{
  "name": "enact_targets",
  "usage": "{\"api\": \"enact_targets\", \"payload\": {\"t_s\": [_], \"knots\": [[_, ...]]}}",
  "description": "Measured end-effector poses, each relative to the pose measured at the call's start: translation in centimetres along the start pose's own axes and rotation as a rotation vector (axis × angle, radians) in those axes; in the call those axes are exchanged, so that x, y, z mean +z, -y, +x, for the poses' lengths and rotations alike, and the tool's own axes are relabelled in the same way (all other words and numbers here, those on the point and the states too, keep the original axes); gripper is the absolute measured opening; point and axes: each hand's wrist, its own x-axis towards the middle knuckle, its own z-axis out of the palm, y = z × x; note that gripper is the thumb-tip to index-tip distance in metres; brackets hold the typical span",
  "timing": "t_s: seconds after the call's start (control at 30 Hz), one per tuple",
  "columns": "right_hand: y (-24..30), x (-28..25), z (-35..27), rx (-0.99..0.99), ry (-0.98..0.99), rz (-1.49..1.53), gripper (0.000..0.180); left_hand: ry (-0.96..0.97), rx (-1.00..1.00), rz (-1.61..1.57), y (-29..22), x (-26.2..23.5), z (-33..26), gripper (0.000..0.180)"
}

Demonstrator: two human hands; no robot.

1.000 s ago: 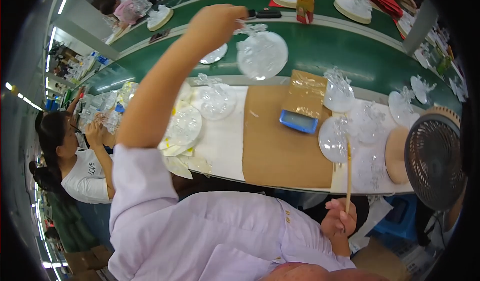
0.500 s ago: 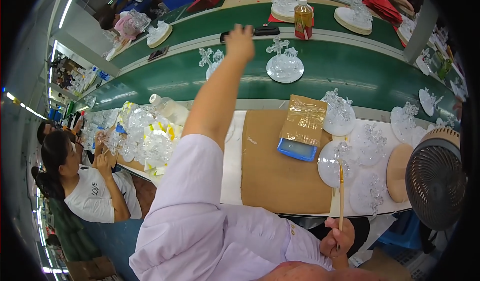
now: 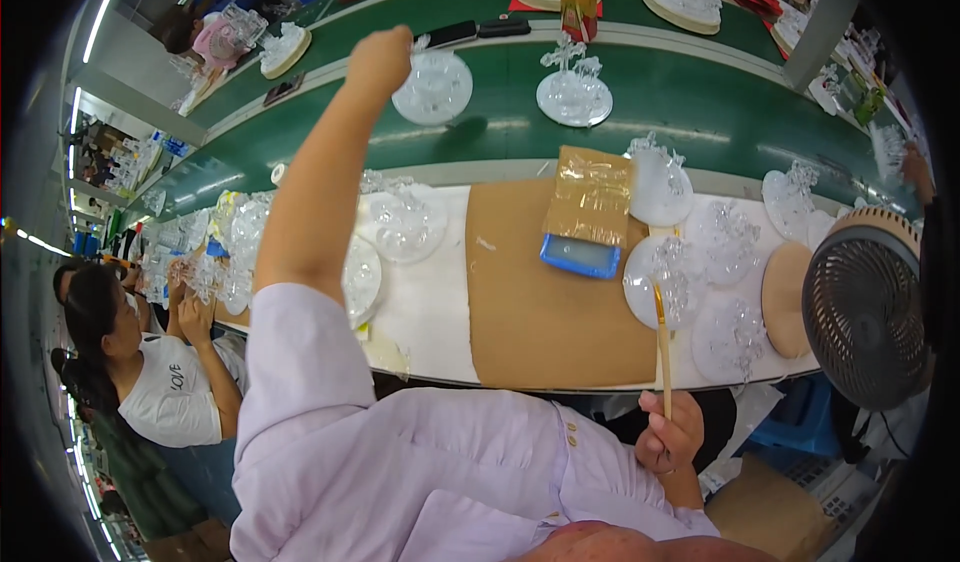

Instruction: Applying adhesive with a brush to clear decorative lighting components and assembling them on a production line.

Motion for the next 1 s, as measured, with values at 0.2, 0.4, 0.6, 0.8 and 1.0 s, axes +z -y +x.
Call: {"api": "enact_targets", "payload": {"t_s": [0.2,0.4,0.6,0.8,1.0], "knots": [[1.0,0.6,-1.1,0.028,-0.007,-0.075,0.031,0.122,-0.186,-0.161,-7.3,-14.9,-6.3,0.036],[2.1,0.4,-0.6,0.065,-0.076,-0.142,0.035,-0.026,0.036,-0.618,-9.5,-16.3,-18.3,0.02],[3.0,1.5,2.7,0.062,-0.104,-0.177,0.025,0.136,0.055,-0.727,-12.2,-10.8,-25.2,0.02],[2.1,3.1,6.9,0.106,-0.037,-0.276,0.015,-0.078,-0.032,-0.853,-12.6,-7.0,-26.5,0.03],[0.8,5.5,9.6,0.127,0.075,-0.39,0.009,-0.034,-0.188,-0.998,-12.3,-4.5,-28.8,0.02]]}}
